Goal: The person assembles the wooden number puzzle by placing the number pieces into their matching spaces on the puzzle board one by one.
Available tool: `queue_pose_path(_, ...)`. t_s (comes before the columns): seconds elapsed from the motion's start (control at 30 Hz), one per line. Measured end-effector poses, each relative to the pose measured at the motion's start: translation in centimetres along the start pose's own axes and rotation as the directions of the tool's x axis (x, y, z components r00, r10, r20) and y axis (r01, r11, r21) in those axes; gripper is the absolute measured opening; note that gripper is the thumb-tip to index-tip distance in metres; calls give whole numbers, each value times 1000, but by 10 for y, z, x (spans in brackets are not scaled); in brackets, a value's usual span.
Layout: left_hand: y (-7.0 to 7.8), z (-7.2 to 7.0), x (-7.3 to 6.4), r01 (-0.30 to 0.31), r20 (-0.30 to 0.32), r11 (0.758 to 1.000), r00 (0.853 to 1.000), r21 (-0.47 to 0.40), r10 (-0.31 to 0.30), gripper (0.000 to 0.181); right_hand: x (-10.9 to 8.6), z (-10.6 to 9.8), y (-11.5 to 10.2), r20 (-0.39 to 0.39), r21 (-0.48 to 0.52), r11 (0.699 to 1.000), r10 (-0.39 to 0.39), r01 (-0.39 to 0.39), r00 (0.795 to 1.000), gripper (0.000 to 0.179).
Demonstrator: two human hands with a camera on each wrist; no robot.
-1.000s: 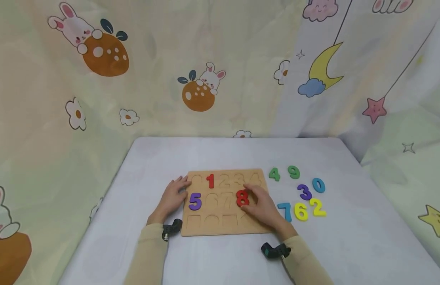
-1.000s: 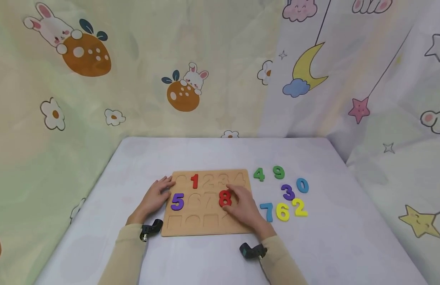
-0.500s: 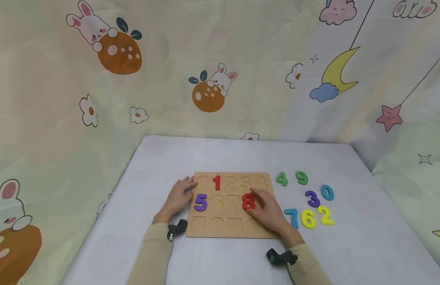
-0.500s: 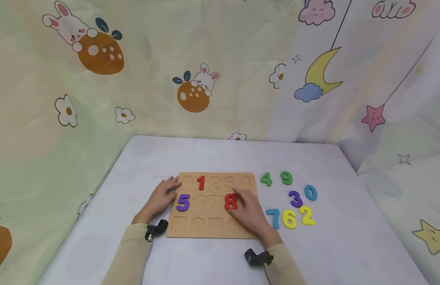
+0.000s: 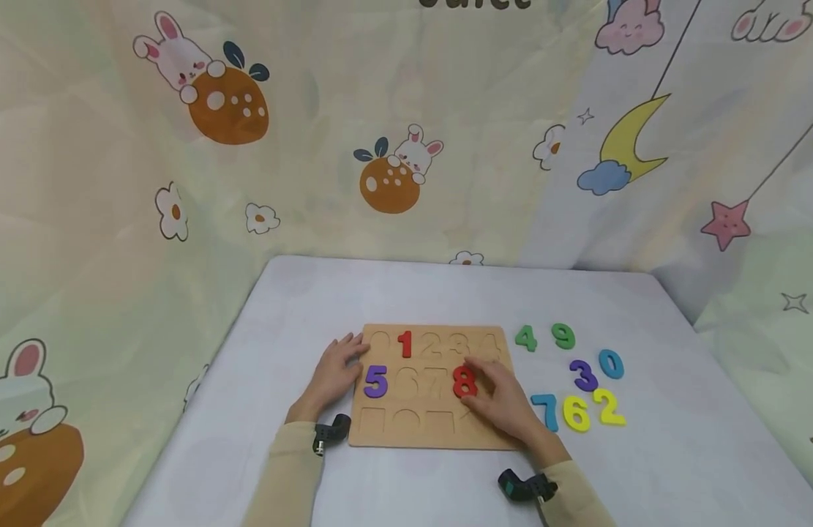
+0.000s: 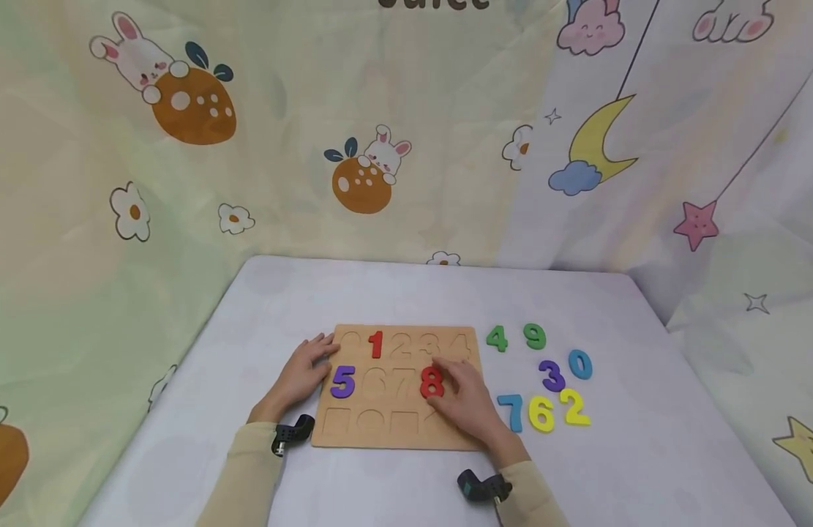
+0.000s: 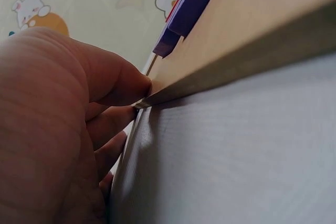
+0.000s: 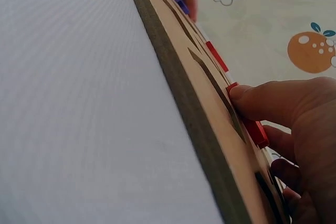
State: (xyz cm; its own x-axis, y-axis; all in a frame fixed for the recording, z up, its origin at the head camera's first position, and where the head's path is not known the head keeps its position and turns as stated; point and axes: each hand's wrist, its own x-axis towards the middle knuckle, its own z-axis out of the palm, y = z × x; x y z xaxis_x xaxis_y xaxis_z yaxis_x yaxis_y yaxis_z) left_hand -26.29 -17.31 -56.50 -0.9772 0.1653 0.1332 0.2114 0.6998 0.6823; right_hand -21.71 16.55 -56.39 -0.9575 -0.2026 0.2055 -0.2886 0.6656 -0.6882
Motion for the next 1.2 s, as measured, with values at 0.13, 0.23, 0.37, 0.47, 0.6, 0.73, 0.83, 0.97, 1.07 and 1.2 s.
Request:
queue_pose_path(0.13,1,2,1,3,0,1000,1000,11,-3,42,-1,-2,1,5,7,1000,-17,17,1000,68)
queue_pose_path(0.23,0,4,1,4,10,1000,1000,12,-4,42,-3,-3,2,15,20,1000,-17,17,1000,67)
queue_pose_path(0.37,-1,6,2,-10,19,1000,1000,10,10,43,-3,-4,4,24,19,1000,-20,19,1000,65)
queue_pose_path(0.47,-2,6,2,-11,19,1000,1000,13,11,43,-3,-3,5,25,16,999,-30,29,999,65)
queue_pose_path(0.6,-4,5,-1,7,18,1000,1000,13,-7,43,-1,-2,5,34,25,999,-39,38,999,65)
queue_pose_path(0.73,-3,1,-2,-3,22,1000,1000,10,3,43,0,-2,4,40,26,999,-30,29,999,66)
queue_pose_path(0.83,-1,-1,-2,-12,21,1000,1000,8,12,42,1,-2,3,44,28,999,-28,27,999,66)
queue_pose_path(0.97,1,-4,0,-21,19,1000,1000,6,21,41,1,-2,2,36,43,999,-29,27,999,66)
queue_pose_path(1.07,2,-5,2,-29,27,1000,999,10,29,42,2,-4,1,21,60,998,-22,21,1000,64)
queue_pose_path(1.2,3,-6,3,-40,36,999,999,34,39,44,2,-6,3,-17,105,994,-30,31,999,57)
